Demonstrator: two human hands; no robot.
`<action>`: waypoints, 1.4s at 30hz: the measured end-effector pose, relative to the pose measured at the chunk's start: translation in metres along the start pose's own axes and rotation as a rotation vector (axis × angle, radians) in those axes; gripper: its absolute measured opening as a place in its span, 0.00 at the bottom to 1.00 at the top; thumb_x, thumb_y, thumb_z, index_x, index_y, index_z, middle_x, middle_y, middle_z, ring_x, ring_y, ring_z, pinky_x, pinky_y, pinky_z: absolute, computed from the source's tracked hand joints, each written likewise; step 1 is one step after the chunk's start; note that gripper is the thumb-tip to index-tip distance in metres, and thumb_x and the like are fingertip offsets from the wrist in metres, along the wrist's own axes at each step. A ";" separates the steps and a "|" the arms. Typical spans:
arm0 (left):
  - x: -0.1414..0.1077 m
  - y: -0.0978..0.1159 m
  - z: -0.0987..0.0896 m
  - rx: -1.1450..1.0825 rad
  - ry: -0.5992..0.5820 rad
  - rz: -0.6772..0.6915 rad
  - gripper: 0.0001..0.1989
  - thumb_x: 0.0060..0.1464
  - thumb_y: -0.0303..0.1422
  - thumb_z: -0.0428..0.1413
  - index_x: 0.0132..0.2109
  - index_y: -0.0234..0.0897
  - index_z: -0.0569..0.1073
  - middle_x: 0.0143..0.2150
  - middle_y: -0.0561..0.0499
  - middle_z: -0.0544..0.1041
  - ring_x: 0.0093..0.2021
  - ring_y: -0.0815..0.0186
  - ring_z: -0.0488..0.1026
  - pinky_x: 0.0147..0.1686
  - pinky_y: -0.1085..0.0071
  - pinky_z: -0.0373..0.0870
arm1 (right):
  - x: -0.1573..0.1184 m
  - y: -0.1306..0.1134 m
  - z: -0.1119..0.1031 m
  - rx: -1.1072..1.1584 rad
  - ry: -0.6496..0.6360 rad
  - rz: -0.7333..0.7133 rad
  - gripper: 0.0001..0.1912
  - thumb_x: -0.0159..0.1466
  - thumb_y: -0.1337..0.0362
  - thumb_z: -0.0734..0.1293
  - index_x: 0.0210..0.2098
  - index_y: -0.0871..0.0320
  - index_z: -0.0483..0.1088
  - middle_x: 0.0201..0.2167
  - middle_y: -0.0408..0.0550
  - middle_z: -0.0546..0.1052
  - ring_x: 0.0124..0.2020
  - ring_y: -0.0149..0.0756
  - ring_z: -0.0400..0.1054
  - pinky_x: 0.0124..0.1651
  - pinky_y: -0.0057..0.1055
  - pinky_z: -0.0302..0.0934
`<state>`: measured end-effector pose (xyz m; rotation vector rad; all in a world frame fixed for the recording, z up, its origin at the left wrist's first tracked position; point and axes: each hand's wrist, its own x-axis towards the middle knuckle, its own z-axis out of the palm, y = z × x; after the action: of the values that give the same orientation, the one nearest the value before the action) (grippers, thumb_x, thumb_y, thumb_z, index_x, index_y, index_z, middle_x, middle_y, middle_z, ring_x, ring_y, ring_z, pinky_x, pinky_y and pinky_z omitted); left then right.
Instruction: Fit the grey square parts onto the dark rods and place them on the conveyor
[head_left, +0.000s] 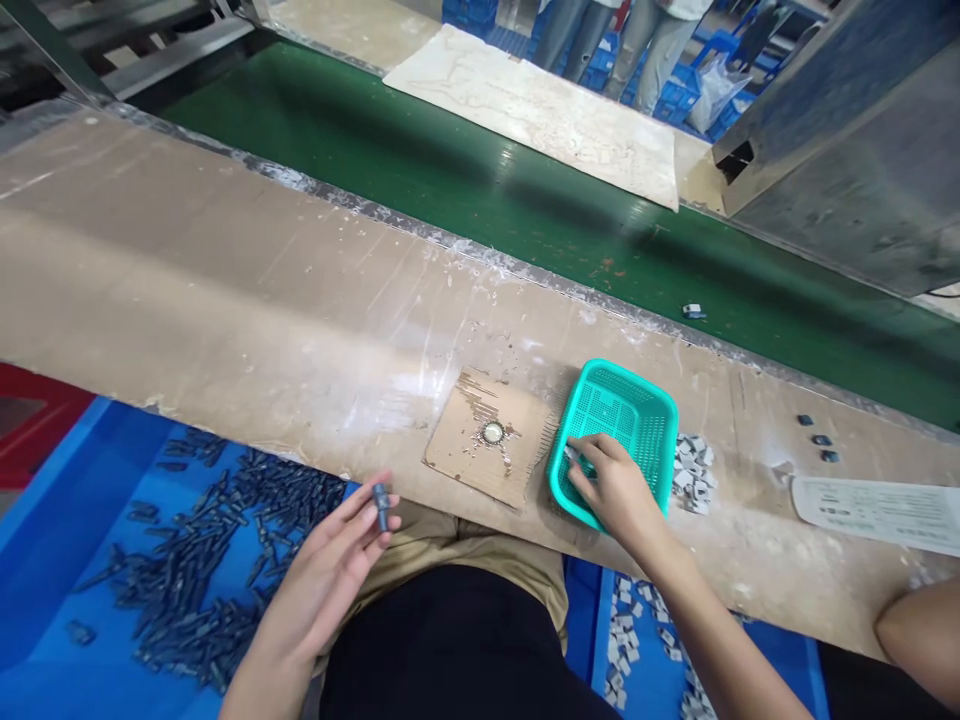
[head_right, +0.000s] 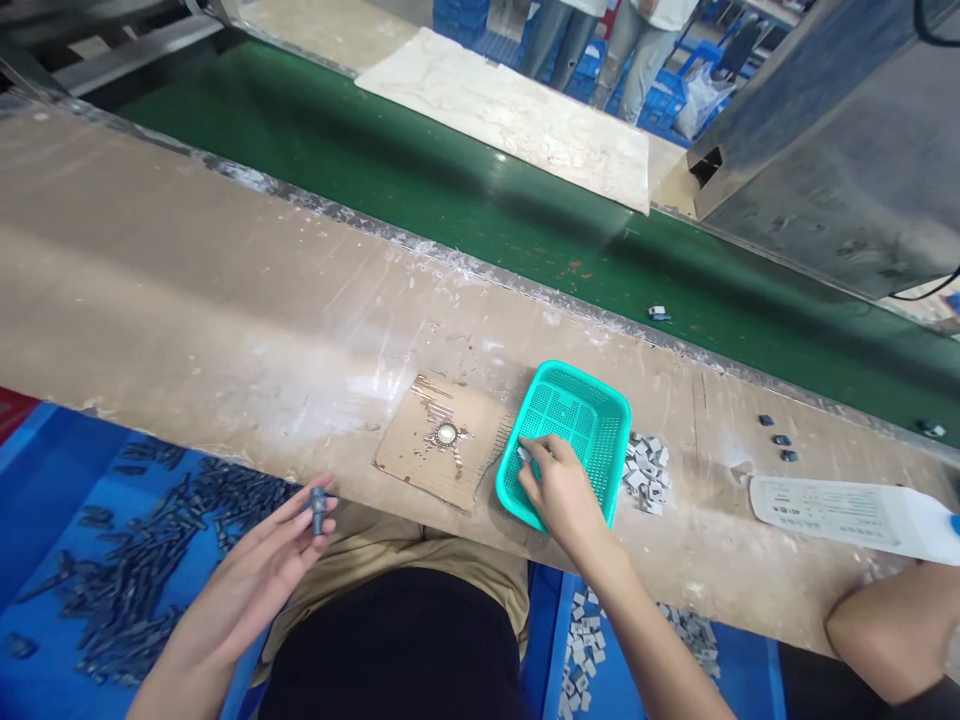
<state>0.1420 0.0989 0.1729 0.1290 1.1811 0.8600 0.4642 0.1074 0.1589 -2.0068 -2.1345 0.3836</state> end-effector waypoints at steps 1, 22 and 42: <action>0.001 -0.002 0.006 0.007 -0.034 -0.005 0.22 0.45 0.27 0.62 0.49 0.37 0.73 0.40 0.47 0.75 0.37 0.68 0.72 0.35 0.78 0.72 | 0.001 0.001 0.002 -0.011 0.013 -0.014 0.17 0.64 0.64 0.57 0.46 0.62 0.71 0.38 0.56 0.71 0.41 0.46 0.68 0.46 0.41 0.63; 0.018 -0.023 0.031 -0.222 -0.296 -0.200 0.11 0.42 0.28 0.65 0.34 0.29 0.75 0.30 0.48 0.76 0.33 0.68 0.75 0.34 0.76 0.75 | 0.052 -0.057 -0.017 0.242 -0.013 -0.455 0.12 0.64 0.66 0.61 0.48 0.56 0.68 0.41 0.53 0.73 0.42 0.40 0.69 0.44 0.38 0.67; 0.023 -0.021 0.049 -0.285 -0.450 -0.289 0.14 0.36 0.31 0.68 0.32 0.26 0.76 0.27 0.49 0.77 0.28 0.73 0.73 0.31 0.81 0.73 | 0.040 -0.078 -0.035 0.502 0.133 -0.463 0.18 0.56 0.71 0.71 0.45 0.53 0.71 0.38 0.48 0.76 0.38 0.39 0.70 0.41 0.38 0.66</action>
<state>0.1972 0.1153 0.1652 -0.0784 0.6291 0.6878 0.3987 0.1448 0.2144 -1.1980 -2.0704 0.6099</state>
